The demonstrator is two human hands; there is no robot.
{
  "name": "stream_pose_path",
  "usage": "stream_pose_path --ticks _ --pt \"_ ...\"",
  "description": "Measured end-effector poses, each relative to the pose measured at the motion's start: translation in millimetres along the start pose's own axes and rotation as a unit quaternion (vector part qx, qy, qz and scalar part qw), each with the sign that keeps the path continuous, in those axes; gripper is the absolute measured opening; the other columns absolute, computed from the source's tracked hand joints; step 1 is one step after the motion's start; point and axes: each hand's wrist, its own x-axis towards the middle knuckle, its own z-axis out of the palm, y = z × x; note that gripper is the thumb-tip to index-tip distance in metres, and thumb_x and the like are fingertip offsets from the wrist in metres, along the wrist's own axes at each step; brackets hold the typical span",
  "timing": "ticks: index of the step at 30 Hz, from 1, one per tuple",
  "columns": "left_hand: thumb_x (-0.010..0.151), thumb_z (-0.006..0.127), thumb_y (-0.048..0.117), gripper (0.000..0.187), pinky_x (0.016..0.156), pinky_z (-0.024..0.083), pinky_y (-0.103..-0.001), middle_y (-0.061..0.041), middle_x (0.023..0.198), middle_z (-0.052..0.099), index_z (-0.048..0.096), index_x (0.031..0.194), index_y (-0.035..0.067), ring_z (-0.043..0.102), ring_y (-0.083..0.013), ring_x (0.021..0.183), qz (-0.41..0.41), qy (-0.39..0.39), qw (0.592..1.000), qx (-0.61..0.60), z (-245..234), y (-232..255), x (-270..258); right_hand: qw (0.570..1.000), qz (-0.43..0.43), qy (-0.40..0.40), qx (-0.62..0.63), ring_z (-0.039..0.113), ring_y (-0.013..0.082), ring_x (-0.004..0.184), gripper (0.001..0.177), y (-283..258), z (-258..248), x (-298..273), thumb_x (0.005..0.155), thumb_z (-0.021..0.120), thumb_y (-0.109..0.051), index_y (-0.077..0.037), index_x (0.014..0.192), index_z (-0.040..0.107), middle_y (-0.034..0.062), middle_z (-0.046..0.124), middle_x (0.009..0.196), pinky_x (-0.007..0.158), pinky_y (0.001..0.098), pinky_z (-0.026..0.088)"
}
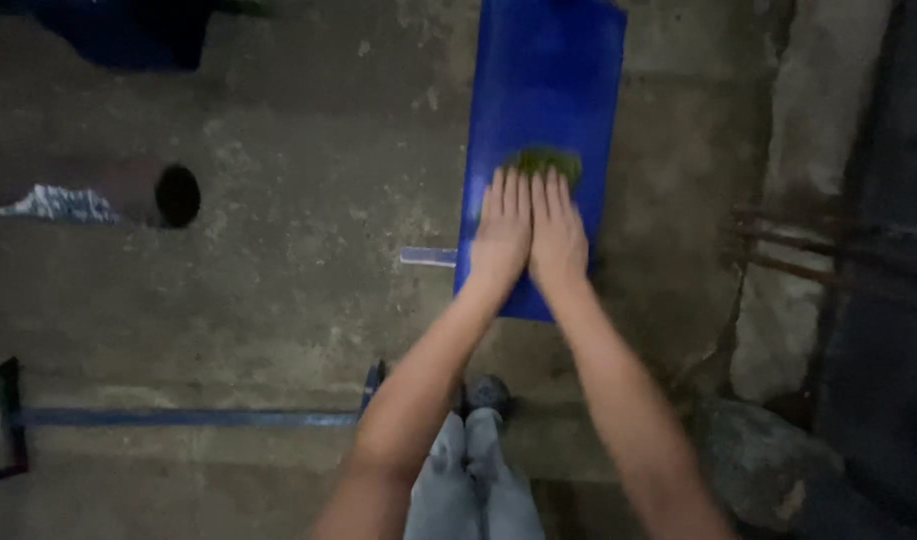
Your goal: Wiping down gym equipment frames and benches with a cleaning cloth.
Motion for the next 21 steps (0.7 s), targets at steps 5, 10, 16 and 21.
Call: stream_pose_path --ticks 5,10,16,21 --pt "0.099 0.047 0.019 0.056 0.121 0.036 -0.051 -0.023 0.158 0.045 0.044 0.151 -0.002 0.038 -0.0415 0.150 0.021 0.001 0.999 -0.026 14.8 13.8 29.2 0.999 0.028 -0.014 -0.007 0.019 0.0418 0.156 0.077 22.5 -7.1 8.2 0.091 0.058 -0.013 0.003 0.160 0.026 0.0278 0.022 0.167 0.125 0.0537 0.018" --pt "0.099 0.047 0.018 0.060 0.122 0.032 -0.054 -0.021 0.162 0.036 0.038 0.158 0.010 0.031 -0.0435 0.151 0.029 -0.005 0.995 -0.095 46.9 9.2 96.9 0.999 0.021 0.017 0.024 0.011 0.0506 0.156 0.084 50.5 -13.3 69.9 0.096 0.064 -0.020 0.010 0.160 0.019 0.0332 0.009 0.169 0.126 0.0578 0.015" --pt "0.101 0.047 0.019 0.059 0.129 0.028 -0.053 -0.018 0.167 0.032 0.039 0.159 0.016 0.028 -0.0418 0.156 0.085 0.009 0.987 -0.135 38.1 -0.2 94.5 0.997 0.078 0.018 0.017 0.012 0.0466 0.158 0.096 36.1 -20.5 51.3 0.087 0.066 -0.018 0.009 0.160 0.011 0.0326 0.009 0.169 0.131 0.0511 0.017" --pt "0.099 0.046 0.022 0.058 0.122 0.027 -0.053 -0.013 0.165 0.032 0.041 0.157 0.019 0.026 -0.0389 0.153 0.104 -0.086 0.978 -0.161 35.6 11.1 65.0 0.982 0.165 -0.086 -0.036 0.011 0.0496 0.154 0.093 29.7 -15.7 28.2 0.090 0.065 -0.022 0.013 0.157 0.010 0.0371 0.010 0.164 0.125 0.0532 0.017"
